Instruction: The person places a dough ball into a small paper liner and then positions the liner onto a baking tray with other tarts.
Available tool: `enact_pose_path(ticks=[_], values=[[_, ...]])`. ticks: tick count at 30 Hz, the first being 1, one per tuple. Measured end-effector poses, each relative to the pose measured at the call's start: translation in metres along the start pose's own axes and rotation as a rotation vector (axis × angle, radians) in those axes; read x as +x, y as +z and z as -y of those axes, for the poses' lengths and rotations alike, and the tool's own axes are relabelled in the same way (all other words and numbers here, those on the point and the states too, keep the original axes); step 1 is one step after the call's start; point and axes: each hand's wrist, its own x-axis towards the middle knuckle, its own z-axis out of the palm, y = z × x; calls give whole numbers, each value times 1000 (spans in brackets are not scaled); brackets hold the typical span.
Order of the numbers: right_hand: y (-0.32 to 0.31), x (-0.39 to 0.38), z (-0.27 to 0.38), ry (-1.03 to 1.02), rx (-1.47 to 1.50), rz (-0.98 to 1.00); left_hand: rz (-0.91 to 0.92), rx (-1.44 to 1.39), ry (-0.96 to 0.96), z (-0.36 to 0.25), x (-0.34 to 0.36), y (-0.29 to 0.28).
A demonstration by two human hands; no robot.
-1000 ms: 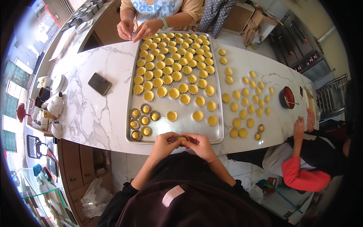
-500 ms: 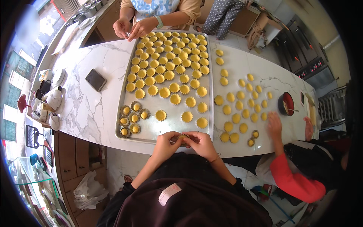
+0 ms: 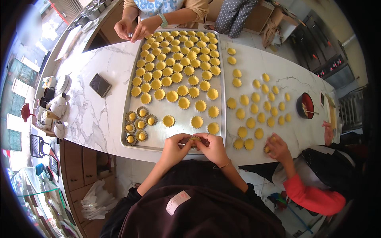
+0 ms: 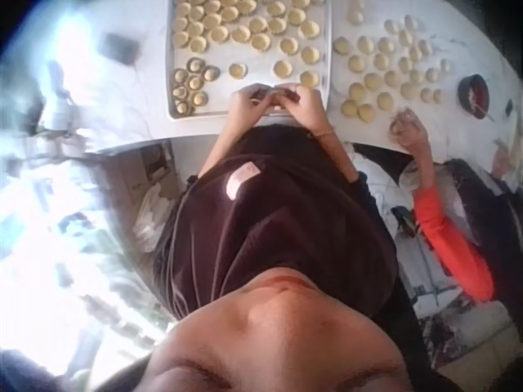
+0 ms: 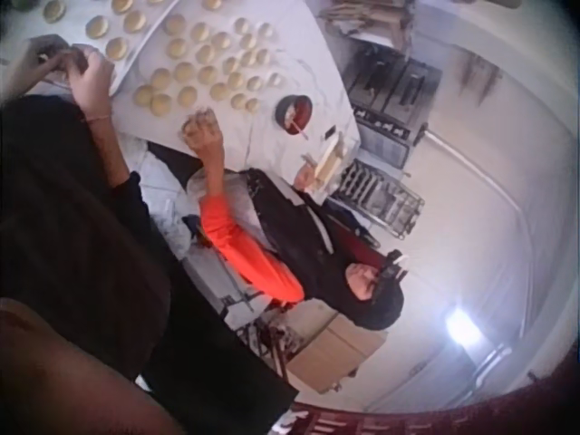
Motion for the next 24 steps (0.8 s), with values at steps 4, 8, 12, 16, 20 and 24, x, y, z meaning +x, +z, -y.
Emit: enact_pose_path(ticks=[4, 8, 12, 16, 20, 24], values=[[0, -1, -1, 12, 18, -2, -28, -44, 6, 8, 0, 0], [1, 2, 0, -48, 33, -86, -27, 11, -3, -2, 2, 2], [0, 3, 0, -38, 34, -106, -62, 11, 73, -2, 2, 4], [-1, 2, 10, -16, 32, -63, 1, 46, -10, -4, 2, 2], [-3, 4, 11, -63, -108, -42, 23, 163, -8, -5, 3, 2], [-2, 3, 17, -113, -197, -134, -40, -16, 79, -7, 2, 8]])
